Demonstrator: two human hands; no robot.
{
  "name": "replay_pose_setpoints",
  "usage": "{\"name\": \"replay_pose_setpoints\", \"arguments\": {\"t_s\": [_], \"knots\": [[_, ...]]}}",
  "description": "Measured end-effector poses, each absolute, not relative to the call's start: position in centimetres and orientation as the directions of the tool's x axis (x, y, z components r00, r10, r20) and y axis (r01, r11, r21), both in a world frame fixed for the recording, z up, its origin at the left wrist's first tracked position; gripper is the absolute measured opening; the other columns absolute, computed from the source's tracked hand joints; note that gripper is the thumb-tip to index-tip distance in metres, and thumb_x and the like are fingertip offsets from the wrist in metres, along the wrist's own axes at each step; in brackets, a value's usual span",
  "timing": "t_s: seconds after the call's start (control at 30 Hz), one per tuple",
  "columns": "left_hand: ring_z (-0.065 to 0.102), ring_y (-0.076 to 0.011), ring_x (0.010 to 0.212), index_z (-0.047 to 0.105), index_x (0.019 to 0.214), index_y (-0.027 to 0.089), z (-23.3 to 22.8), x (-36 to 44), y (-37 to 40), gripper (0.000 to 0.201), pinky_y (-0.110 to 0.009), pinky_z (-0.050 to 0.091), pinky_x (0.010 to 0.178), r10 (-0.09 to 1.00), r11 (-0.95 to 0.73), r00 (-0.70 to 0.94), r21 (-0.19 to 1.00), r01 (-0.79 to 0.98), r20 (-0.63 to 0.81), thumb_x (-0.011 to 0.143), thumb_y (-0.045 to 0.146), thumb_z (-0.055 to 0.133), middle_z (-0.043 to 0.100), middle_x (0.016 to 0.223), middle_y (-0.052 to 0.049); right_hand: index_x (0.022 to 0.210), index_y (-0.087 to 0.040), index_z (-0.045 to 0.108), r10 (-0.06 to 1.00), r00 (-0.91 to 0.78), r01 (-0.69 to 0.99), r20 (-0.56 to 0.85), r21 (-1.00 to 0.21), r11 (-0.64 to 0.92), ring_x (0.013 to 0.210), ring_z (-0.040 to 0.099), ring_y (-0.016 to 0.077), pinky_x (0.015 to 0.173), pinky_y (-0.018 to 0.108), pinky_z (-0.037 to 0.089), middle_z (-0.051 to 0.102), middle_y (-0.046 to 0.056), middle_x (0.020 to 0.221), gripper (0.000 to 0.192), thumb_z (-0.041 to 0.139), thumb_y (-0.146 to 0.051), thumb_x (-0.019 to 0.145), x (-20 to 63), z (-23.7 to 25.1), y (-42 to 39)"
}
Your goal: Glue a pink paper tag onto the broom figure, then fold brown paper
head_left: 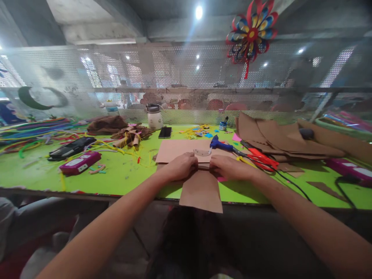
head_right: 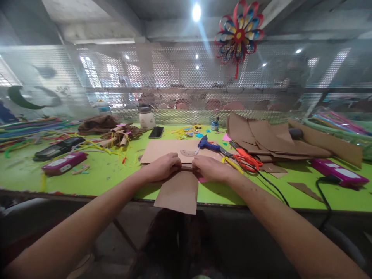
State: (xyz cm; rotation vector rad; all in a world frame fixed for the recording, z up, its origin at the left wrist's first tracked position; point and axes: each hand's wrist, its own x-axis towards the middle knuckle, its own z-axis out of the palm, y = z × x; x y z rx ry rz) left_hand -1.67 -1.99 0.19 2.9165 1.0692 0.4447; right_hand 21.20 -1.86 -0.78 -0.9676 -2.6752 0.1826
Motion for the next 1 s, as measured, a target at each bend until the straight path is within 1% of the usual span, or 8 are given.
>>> {"name": "replay_pose_setpoints", "arguments": {"t_s": [0.37, 0.5, 0.57, 0.63, 0.73, 0.8, 0.9, 1.0], "knots": [[0.047, -0.0177, 0.076, 0.058, 0.075, 0.014, -0.1, -1.9, -3.0, 0.018, -0.028, 0.038, 0.069, 0.591, -0.774, 0.755, -0.065, 0.630, 0.285, 0.085, 0.019, 0.044, 0.051, 0.081, -0.008, 0.083, -0.017, 0.062, 0.636, -0.752, 0.634, 0.173, -0.072, 0.770, 0.080, 0.055, 0.0185, 0.069, 0.027, 0.038, 0.061, 0.007, 0.088, 0.011, 0.061, -0.020, 0.072, 21.1, -0.2, -2.6], [0.049, -0.0178, 0.074, 0.061, 0.074, 0.014, 0.4, -1.9, -3.4, 0.019, -0.028, 0.038, 0.067, 0.602, -0.764, 0.750, -0.073, 0.641, 0.273, 0.083, 0.019, 0.045, 0.054, 0.080, -0.008, 0.088, -0.016, 0.060, 0.635, -0.752, 0.645, 0.178, -0.003, 0.764, 0.080, 0.055, 0.0197, 0.068, 0.027, 0.037, 0.060, 0.008, 0.089, 0.018, 0.063, -0.024, 0.072, 20.8, -0.1, -3.2], [0.051, -0.0179, 0.076, 0.064, 0.076, 0.015, 1.1, -1.9, -3.3, 0.019, -0.027, 0.038, 0.067, 0.622, -0.760, 0.741, -0.030, 0.649, 0.254, 0.080, 0.018, 0.046, 0.057, 0.081, -0.009, 0.085, -0.015, 0.060, 0.652, -0.733, 0.670, 0.192, 0.040, 0.741, 0.076, 0.054, 0.0192, 0.064, 0.027, 0.036, 0.060, 0.008, 0.085, 0.014, 0.061, -0.022, 0.073, 20.6, -0.3, -3.4], [0.053, -0.0176, 0.076, 0.066, 0.077, 0.015, 2.0, -1.7, -2.9, 0.020, -0.027, 0.039, 0.068, 0.659, -0.743, 0.717, 0.052, 0.667, 0.227, 0.079, 0.019, 0.047, 0.061, 0.080, -0.008, 0.080, -0.015, 0.060, 0.660, -0.717, 0.687, 0.224, 0.073, 0.723, 0.073, 0.053, 0.0182, 0.062, 0.027, 0.036, 0.059, 0.008, 0.081, 0.006, 0.056, -0.018, 0.076, 20.5, -0.5, -3.4], [0.054, -0.0152, 0.065, 0.067, 0.078, 0.012, 3.6, -1.0, -1.6, 0.032, -0.026, 0.038, 0.063, 0.752, -0.655, 0.644, 0.264, 0.708, 0.138, 0.084, 0.030, 0.041, 0.065, 0.073, -0.007, 0.079, -0.014, 0.060, 0.631, -0.711, 0.683, 0.311, 0.094, 0.724, 0.076, 0.052, 0.0179, 0.066, 0.028, 0.038, 0.058, 0.009, 0.083, 0.012, 0.048, -0.012, 0.080, 20.2, -1.0, -3.3], [0.054, -0.0135, 0.063, 0.067, 0.084, 0.011, 4.3, -0.5, -0.7, 0.042, -0.024, 0.039, 0.062, 0.770, -0.601, 0.634, 0.416, 0.683, 0.072, 0.088, 0.038, 0.036, 0.067, 0.077, -0.008, 0.085, -0.013, 0.060, 0.583, -0.712, 0.662, 0.391, 0.097, 0.744, 0.080, 0.051, 0.0187, 0.071, 0.030, 0.039, 0.057, 0.010, 0.087, 0.017, 0.044, -0.009, 0.081, 20.0, -1.2, -3.2], [0.052, -0.0130, 0.061, 0.067, 0.080, 0.010, 4.5, -0.2, -0.1, 0.047, -0.024, 0.038, 0.061, 0.732, -0.597, 0.681, 0.463, 0.655, -0.020, 0.088, 0.043, 0.036, 0.067, 0.075, -0.007, 0.091, -0.012, 0.059, 0.501, -0.723, 0.615, 0.476, 0.114, 0.780, 0.086, 0.049, 0.0204, 0.076, 0.034, 0.041, 0.056, 0.012, 0.090, 0.021, 0.040, -0.008, 0.084, 19.7, -1.3, -3.3], [0.052, -0.0133, 0.067, 0.066, 0.080, 0.012, 4.0, -0.7, -0.3, 0.042, -0.023, 0.038, 0.065, 0.699, -0.597, 0.714, 0.526, 0.605, -0.028, 0.088, 0.043, 0.039, 0.067, 0.078, -0.005, 0.090, -0.013, 0.058, 0.451, -0.722, 0.598, 0.525, 0.146, 0.788, 0.087, 0.047, 0.0215, 0.077, 0.036, 0.041, 0.056, 0.012, 0.089, 0.021, 0.037, -0.009, 0.087, 19.5, -1.1, -3.6]]}}
